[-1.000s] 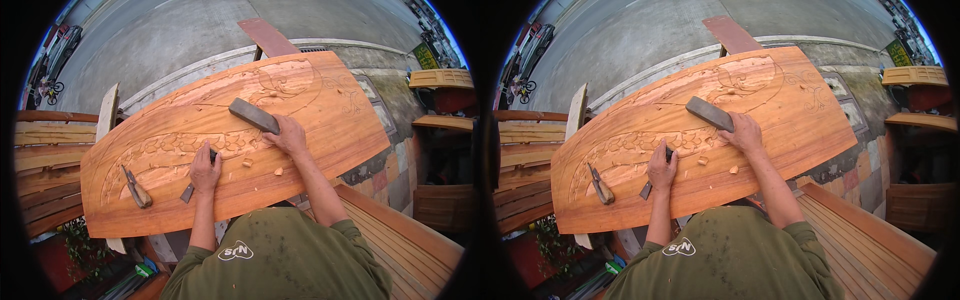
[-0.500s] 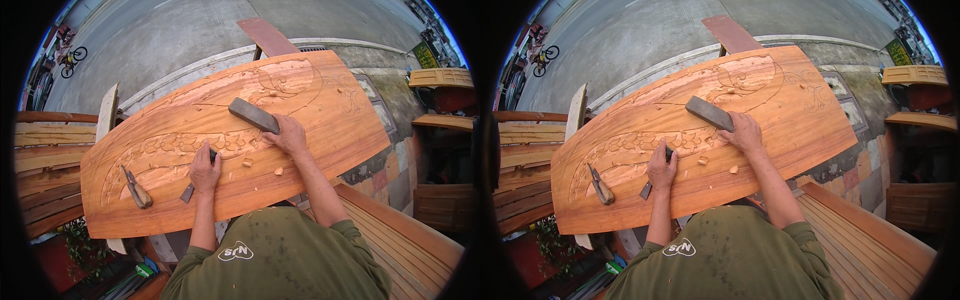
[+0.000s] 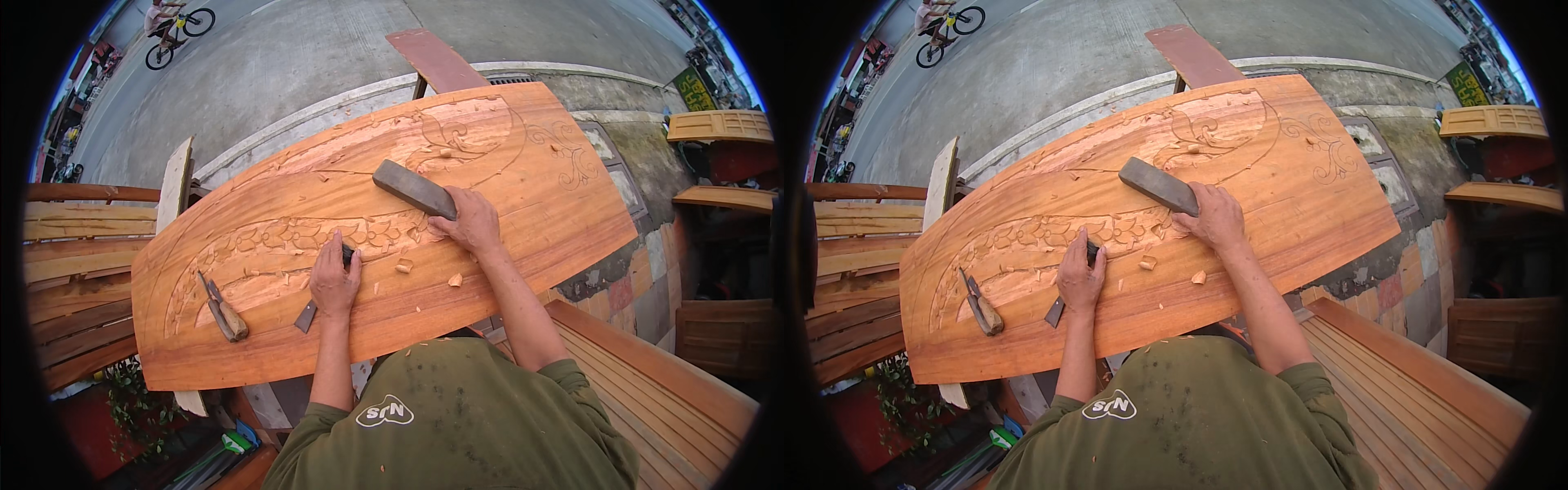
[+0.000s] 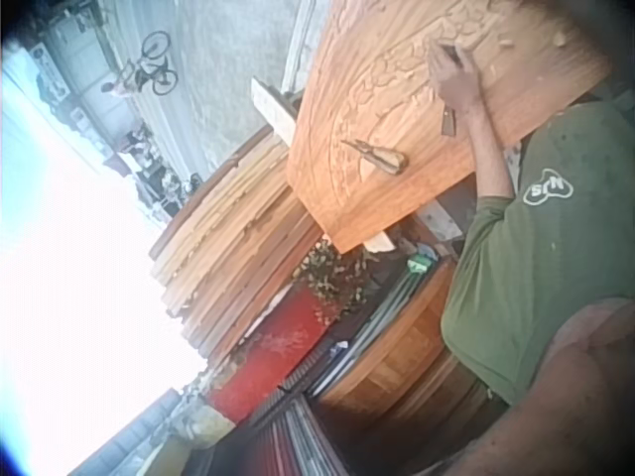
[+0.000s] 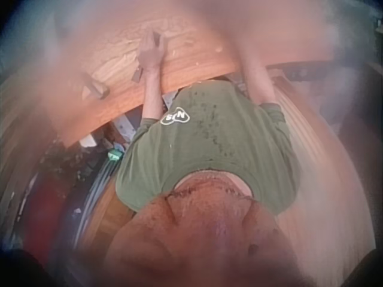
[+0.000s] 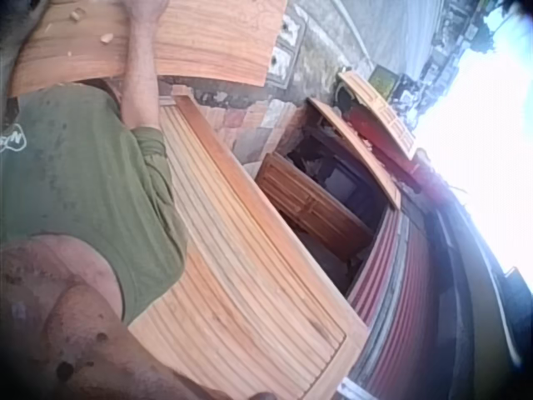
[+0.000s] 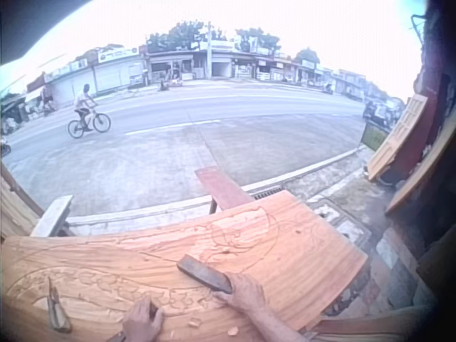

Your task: The person carves a wooden panel by hand using a chisel and a wooden mallet to create a decorative pattern.

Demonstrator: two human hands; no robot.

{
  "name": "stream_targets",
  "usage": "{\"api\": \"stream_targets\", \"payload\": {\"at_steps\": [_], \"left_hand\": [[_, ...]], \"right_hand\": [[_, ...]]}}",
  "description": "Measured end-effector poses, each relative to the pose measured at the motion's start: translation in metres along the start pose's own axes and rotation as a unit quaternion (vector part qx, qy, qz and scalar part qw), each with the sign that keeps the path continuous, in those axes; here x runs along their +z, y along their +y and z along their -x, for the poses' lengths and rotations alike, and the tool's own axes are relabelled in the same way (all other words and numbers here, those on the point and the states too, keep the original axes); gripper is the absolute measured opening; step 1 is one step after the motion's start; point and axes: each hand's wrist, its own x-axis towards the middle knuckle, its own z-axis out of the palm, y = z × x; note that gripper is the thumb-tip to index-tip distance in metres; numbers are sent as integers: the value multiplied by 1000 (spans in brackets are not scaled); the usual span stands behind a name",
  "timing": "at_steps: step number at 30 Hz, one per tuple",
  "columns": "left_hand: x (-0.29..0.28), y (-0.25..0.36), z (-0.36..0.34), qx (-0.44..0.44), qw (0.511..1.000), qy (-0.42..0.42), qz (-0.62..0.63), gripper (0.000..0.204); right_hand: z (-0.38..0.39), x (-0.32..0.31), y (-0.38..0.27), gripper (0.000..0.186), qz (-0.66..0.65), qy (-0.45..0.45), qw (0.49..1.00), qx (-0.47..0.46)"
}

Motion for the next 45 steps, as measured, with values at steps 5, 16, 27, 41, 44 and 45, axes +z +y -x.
{"api": "stream_targets", "payload": {"at_steps": [5, 16, 27, 41, 44, 45], "left_hand": [[-1, 1, 0, -4, 1000, -6, 0, 60], [0, 1, 1, -15, 1000, -18, 1, 61], [0, 0, 0, -12, 1000, -9, 7, 60], [0, 1, 1, -10, 1000, -13, 2, 59], [0, 1, 1, -5, 1000, -9, 1, 59], [0, 1, 1, -6, 1000, -9, 2, 59]], "right_hand": [[0, -1, 0, 69, 3, -2, 1000, 2], [0, -1, -1, 69, 3, -2, 1000, 4], [-1, -1, 0, 68, -1, 2, 1000, -2], [0, 0, 1, 70, 2, -9, 1000, 3], [0, 0, 1, 70, 2, -6, 1000, 1], [0, 0, 1, 70, 2, -5, 1000, 0]]}}
